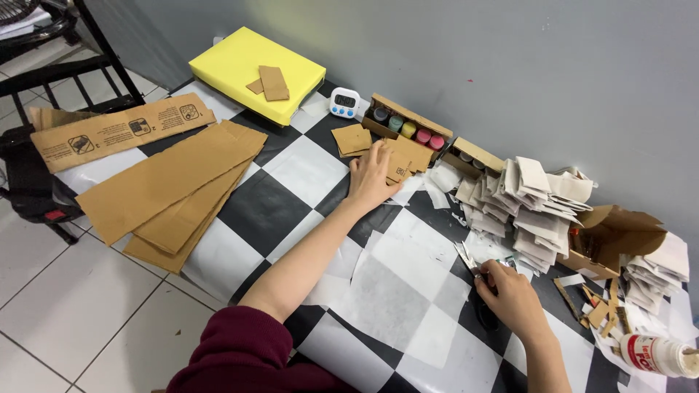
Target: Cutting small rectangular pieces from cardboard sheets using scissors
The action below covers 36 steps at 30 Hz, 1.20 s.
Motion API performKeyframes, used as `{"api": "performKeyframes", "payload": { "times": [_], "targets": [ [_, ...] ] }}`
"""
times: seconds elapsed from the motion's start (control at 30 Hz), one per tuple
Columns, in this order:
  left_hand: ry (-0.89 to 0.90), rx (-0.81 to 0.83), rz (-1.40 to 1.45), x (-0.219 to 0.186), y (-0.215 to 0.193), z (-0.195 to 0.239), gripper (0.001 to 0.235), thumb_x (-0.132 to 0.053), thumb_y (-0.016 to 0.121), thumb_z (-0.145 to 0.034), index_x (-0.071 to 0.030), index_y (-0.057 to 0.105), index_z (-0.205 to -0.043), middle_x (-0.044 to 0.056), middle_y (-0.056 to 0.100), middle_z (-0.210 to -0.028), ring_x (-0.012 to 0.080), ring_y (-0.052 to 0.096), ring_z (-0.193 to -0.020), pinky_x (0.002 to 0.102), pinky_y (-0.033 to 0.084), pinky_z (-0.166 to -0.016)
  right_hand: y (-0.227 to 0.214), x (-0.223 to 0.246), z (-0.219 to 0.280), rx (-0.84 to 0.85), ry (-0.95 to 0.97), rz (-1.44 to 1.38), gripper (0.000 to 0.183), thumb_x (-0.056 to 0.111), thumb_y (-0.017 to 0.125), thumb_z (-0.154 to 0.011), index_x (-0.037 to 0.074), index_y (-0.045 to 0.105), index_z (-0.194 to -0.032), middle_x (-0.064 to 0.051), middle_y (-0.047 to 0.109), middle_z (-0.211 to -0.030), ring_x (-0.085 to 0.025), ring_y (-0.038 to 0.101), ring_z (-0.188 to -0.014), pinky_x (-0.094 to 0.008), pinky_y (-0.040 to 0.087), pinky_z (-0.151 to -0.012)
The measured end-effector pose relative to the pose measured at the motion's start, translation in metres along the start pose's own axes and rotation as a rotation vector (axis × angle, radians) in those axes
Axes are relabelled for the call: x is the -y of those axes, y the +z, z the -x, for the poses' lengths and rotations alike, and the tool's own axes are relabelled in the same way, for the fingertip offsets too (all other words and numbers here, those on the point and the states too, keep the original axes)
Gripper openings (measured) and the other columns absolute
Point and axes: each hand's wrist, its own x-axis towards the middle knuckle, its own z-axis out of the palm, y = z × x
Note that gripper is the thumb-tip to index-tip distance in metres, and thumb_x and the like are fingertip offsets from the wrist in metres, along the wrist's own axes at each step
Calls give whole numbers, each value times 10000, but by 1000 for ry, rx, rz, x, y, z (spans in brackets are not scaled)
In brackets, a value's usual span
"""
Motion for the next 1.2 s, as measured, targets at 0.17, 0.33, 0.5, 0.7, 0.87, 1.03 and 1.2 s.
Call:
{"api": "performKeyframes", "payload": {
  "times": [0.17, 0.33, 0.5, 0.7, 0.87, 1.03, 1.2],
  "targets": [
    [-50, -63, 143, 2, 0, -3, 762, -515, 772, -828, -108, 452, -1387, 124, 378, -1512, 350, 606, -1140, 548, 485, -893, 5, -6, -2, -25, -33, 0, 189, 299, 608, -897, 167, 605, -1033, 0, 718, -881, -246, 652, -809, -378, 482, -731],
    [-86, -137, 288, 4, -4, -3, 708, -370, 840, -799, -129, 454, -1341, 122, 405, -1445, 379, 571, -1189, 526, 512, -839, 9, -13, -5, -27, -77, 13, 191, 308, 608, -895, 172, 590, -1027, 1, 713, -882, -245, 664, -824, -385, 487, -766],
    [-101, -184, 426, 1, -8, -4, 441, -503, 654, -881, -194, 656, -1196, 18, 566, -1362, 315, 606, -1149, 478, 482, -910, 11, -15, -6, -33, -75, 2, 202, 293, 606, -887, 159, 598, -1038, 10, 746, -986, -257, 673, -882, -399, 505, -770],
    [80, -202, 235, 2, -7, -4, 650, -470, 794, -816, -158, 557, -1335, 121, 517, -1454, 301, 587, -1255, 535, 464, -1050, 6, -9, -5, -17, -76, -5, 183, 270, 604, -898, 139, 597, -1025, -8, 744, -1000, -261, 690, -858, -394, 512, -743],
    [274, -338, -25, -4, -14, -1, 543, -364, 782, -843, -146, 583, -1299, 88, 489, -1441, 309, 579, -1215, 484, 536, -913, 9, -13, -4, -45, -106, -11, 161, 253, 609, -893, 134, 591, -1000, -11, 739, -962, -258, 682, -825, -382, 510, -717],
    [337, -242, 97, 0, 6, -9, 773, -76, 828, -809, -184, 444, -1471, 103, 195, -1609, 348, 420, -1354, 381, 668, -891, 7, -11, -4, -57, -110, -25, 149, 244, 614, -889, 137, 604, -991, -2, 736, -915, -247, 672, -795, -371, 506, -697],
    [289, -194, 241, 2, -1, -9, 992, 317, 559, -751, -246, 360, -1543, 58, -32, -1685, 456, 262, -1515, 311, 692, -822, 2, -6, -1, -43, -95, -52, 144, 250, 609, -899, 142, 612, -993, 3, 755, -981, -236, 693, -824, -370, 519, -714]
  ]
}}
